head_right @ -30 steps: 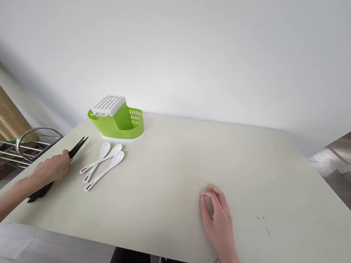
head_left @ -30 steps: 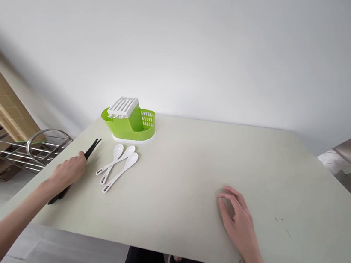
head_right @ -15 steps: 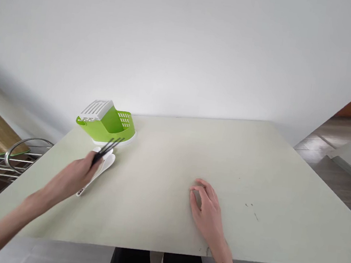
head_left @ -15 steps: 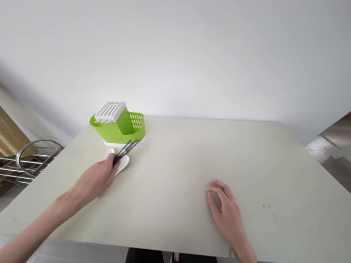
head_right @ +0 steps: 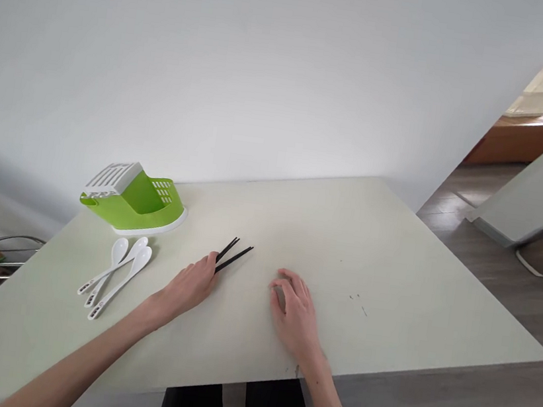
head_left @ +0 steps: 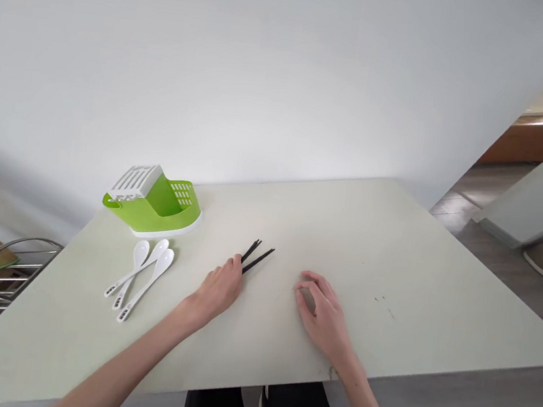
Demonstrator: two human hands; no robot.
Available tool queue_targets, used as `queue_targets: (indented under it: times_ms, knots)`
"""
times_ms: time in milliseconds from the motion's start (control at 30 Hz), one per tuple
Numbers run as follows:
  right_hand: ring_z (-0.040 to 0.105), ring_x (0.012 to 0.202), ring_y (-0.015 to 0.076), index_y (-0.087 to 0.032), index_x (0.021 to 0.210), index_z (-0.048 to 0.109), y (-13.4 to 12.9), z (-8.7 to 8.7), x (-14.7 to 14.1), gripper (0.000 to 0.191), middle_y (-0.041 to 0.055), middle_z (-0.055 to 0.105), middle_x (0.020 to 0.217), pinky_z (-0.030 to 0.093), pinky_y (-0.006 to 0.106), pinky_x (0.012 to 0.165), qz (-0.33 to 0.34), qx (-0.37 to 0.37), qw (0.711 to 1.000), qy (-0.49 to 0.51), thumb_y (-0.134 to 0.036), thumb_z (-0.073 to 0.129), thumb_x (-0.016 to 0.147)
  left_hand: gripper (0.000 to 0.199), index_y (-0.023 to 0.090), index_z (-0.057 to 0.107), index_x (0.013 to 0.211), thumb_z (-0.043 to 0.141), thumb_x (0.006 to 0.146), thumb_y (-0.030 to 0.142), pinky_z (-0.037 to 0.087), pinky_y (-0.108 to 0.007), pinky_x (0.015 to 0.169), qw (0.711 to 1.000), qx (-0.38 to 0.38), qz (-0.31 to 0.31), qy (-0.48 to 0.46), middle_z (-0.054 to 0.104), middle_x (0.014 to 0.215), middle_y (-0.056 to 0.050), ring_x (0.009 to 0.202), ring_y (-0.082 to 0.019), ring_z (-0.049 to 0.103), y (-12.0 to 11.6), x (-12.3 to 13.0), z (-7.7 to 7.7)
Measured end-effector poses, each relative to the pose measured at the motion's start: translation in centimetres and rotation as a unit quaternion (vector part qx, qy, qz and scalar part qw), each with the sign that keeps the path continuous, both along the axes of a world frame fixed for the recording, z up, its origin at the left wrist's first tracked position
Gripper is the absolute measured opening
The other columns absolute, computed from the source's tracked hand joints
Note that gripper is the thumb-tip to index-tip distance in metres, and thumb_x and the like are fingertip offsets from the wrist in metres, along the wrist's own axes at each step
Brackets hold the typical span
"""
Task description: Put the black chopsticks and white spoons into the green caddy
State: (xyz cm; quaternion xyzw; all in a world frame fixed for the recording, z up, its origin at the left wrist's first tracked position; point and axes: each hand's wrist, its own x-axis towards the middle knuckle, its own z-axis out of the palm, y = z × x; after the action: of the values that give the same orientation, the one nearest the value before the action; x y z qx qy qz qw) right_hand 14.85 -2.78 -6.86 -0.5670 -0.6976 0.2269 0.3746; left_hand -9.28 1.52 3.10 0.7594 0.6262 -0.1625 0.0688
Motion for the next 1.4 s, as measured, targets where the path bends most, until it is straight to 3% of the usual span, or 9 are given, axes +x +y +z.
queue_targets:
  times_ms: [200, 400, 633, 733, 867, 1000, 1100, 1233, 1400]
  knots:
    - [0.058, 0.131, 0.0291, -0.028, 0.108, 0.065, 0.0, -0.2, 0.1, 0.026, 0.0097, 0.060, 0.142, 0.054, 0.049, 0.102, 0.004, -0.001, 1.000, -0.003, -0.040, 0.042, 0.108, 0.027, 0.012, 0.051, 0.119, 0.030, 0.102, 0.013, 0.051, -0.040, 0.071, 1.000, -0.006, 0.000, 0.001, 0.067, 0.101, -0.017, 0.085, -0.030, 0.072, -0.3, 0.4, 0.1]
    - [0.058, 0.131, 0.0297, -0.029, 0.109, 0.066, -0.1, -0.2, 0.1, 0.027, 0.0094, 0.060, 0.143, 0.056, 0.049, 0.099, 0.005, -0.006, 1.000, -0.003, -0.041, 0.042, 0.107, 0.026, 0.015, 0.056, 0.121, 0.038, 0.104, 0.023, 0.054, -0.040, 0.072, 0.999, 0.031, -0.017, 0.036, 0.067, 0.112, -0.020, 0.096, -0.032, 0.072, -0.3, 0.8, -0.4]
    - [0.060, 0.129, 0.0299, -0.029, 0.108, 0.067, -0.1, -0.1, 0.1, 0.028, 0.0101, 0.063, 0.138, 0.055, 0.050, 0.102, 0.007, 0.005, 1.000, -0.002, -0.043, 0.042, 0.107, 0.037, 0.018, 0.057, 0.126, 0.047, 0.105, 0.047, 0.053, -0.038, 0.078, 0.997, 0.073, -0.005, 0.002, 0.067, 0.115, -0.018, 0.103, -0.032, 0.069, -1.0, -0.3, -0.9]
    - [0.061, 0.128, 0.0294, -0.028, 0.107, 0.066, 0.0, -0.1, 0.2, 0.027, 0.0100, 0.065, 0.136, 0.054, 0.050, 0.103, 0.014, 0.007, 1.000, -0.001, -0.042, 0.043, 0.107, 0.045, 0.017, 0.056, 0.130, 0.044, 0.105, 0.053, 0.052, -0.043, 0.091, 0.993, 0.116, -0.009, -0.029, 0.067, 0.119, -0.017, 0.108, -0.032, 0.067, -1.5, -2.5, -0.7]
    - [0.061, 0.128, 0.0292, -0.028, 0.108, 0.067, -0.1, -0.2, 0.2, 0.028, 0.0103, 0.064, 0.136, 0.055, 0.049, 0.102, 0.020, 0.009, 1.000, 0.000, -0.043, 0.042, 0.107, 0.047, 0.019, 0.055, 0.135, 0.041, 0.106, 0.053, 0.043, -0.048, 0.111, 0.976, 0.211, 0.013, -0.062, 0.063, 0.133, -0.018, 0.127, -0.035, 0.058, -2.2, -7.8, -0.7]
    - [0.061, 0.128, 0.0290, -0.029, 0.109, 0.067, -0.1, -0.3, 0.2, 0.028, 0.0098, 0.064, 0.138, 0.055, 0.049, 0.101, 0.019, 0.008, 1.000, -0.006, -0.043, 0.043, 0.107, 0.066, 0.012, 0.045, 0.147, 0.048, 0.099, 0.058, 0.034, -0.054, 0.118, 0.953, 0.283, 0.099, -0.036, 0.047, 0.153, -0.025, 0.145, -0.041, 0.040, -2.9, -13.9, -1.2]
    - [0.062, 0.127, 0.0291, -0.029, 0.108, 0.067, -0.2, -0.4, 0.2, 0.027, 0.0087, 0.065, 0.137, 0.055, 0.049, 0.101, 0.020, 0.010, 1.000, -0.010, -0.044, 0.044, 0.107, 0.091, 0.010, 0.030, 0.157, 0.050, 0.092, 0.070, 0.026, -0.063, 0.119, 0.943, 0.269, 0.195, -0.016, 0.035, 0.161, -0.030, 0.151, -0.045, 0.031, -3.7, -17.4, -1.6]
    - [0.062, 0.127, 0.0301, -0.030, 0.106, 0.067, -0.2, -0.5, 0.1, 0.027, 0.0077, 0.065, 0.137, 0.056, 0.049, 0.099, 0.015, 0.006, 1.000, -0.019, -0.045, 0.044, 0.106, 0.104, 0.007, 0.025, 0.159, 0.045, 0.087, 0.080, 0.024, -0.068, 0.118, 0.945, 0.199, 0.261, -0.007, 0.040, 0.158, -0.033, 0.147, -0.048, 0.038, -4.5, -19.5, -1.8]
    - [0.060, 0.129, 0.0304, -0.031, 0.107, 0.066, -0.3, -0.5, 0.1, 0.027, 0.0077, 0.064, 0.139, 0.059, 0.046, 0.091, 0.012, -0.008, 1.000, -0.020, -0.045, 0.044, 0.106, 0.088, 0.000, 0.045, 0.143, 0.042, 0.094, 0.072, 0.042, -0.052, 0.108, 0.943, 0.218, 0.249, 0.024, 0.057, 0.138, -0.032, 0.130, -0.045, 0.054, -4.2, -19.6, -1.8]
